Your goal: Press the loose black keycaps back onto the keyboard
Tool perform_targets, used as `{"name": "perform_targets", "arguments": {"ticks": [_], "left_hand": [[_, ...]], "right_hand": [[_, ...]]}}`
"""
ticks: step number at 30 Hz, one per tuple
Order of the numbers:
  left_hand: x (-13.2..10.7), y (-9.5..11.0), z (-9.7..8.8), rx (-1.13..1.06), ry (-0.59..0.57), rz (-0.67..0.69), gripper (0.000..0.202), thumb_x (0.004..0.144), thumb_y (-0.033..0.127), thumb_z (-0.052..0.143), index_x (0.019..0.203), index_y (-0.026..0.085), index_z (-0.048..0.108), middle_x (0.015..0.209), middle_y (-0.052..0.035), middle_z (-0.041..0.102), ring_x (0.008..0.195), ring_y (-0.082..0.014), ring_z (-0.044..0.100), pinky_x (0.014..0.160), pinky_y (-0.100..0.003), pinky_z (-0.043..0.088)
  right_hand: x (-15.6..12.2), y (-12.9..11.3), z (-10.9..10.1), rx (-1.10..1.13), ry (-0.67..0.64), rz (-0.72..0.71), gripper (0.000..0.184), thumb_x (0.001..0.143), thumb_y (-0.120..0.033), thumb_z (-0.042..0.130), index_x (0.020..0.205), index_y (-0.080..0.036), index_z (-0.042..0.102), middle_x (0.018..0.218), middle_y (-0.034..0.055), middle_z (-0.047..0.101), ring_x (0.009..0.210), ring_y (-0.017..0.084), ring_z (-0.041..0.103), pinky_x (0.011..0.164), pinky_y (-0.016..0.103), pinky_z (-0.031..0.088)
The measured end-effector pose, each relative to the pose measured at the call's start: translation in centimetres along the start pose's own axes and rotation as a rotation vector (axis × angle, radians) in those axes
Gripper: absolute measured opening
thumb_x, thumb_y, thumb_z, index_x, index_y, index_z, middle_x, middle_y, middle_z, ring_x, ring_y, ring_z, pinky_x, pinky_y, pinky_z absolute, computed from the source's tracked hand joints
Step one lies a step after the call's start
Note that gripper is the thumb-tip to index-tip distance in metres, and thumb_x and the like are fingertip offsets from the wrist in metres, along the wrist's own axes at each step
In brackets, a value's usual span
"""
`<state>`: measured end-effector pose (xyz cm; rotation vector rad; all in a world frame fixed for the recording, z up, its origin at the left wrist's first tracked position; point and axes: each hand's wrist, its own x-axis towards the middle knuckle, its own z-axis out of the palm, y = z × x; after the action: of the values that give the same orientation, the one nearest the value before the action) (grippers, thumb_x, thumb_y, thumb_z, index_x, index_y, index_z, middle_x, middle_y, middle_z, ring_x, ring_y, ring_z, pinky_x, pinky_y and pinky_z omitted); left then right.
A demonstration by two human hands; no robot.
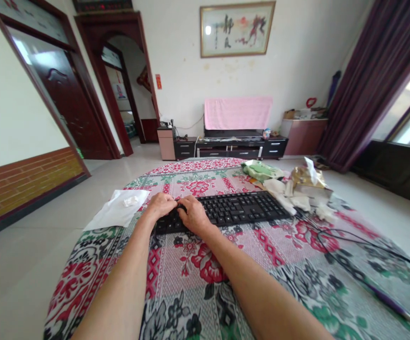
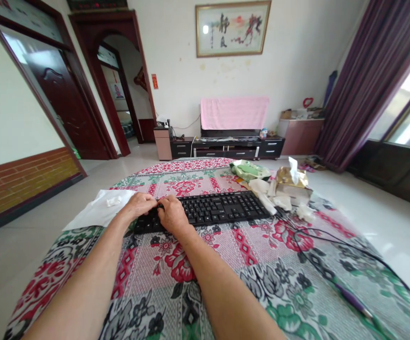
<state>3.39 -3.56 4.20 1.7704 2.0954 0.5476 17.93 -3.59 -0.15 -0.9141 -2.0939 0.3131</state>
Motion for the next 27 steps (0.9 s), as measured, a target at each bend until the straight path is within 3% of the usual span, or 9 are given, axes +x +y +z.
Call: {"name": "perform_targets", "arguments": {"ticks": [8,19,27], "left_hand": [[-0.7,0.3,-0.3,-0.251,-0.086,0.039,0.012,0.062,0.028,0.051,0.061,0.017,0.057,0.052,0.0030,0.053,0.046,-0.0095,0.048,0.042,-0.019,0.032],[-1.1,0.4,-0.9,-0.272,-0.226,0.054,0.020,0.062,0.037,0.054,0.062,0.017,0.058,0.050,0.0041,0.052,0.047,-0.0093,0.048,0.042,-0.020,0.030],[-1.1,0.5,-0.8,-0.385,-0.192,0.011,0.023,0.059,0.034,0.061,0.073,0.016,0.063,0.056,0.0015,0.060,0.056,-0.0106,0.056,0.047,-0.018,0.036]], "right_hand": [[-0.1,0.0,-0.3,0.042,0.076,0.072,0.013,0.077,-0.015,0.057,0.088,-0.019,0.065,0.089,0.0054,0.064,0.090,0.017,0.057,0.084,0.028,0.043],[-0.7,0.0,-0.4,0.010,0.080,0.074,0.012,0.075,-0.019,0.056,0.085,-0.017,0.063,0.085,0.0059,0.062,0.083,0.017,0.057,0.080,0.027,0.043],[-0.6,0.0,-0.5,0.014,0.083,0.086,0.013,0.075,-0.019,0.056,0.086,-0.017,0.063,0.086,0.0056,0.063,0.084,0.017,0.057,0.081,0.027,0.043]]}}
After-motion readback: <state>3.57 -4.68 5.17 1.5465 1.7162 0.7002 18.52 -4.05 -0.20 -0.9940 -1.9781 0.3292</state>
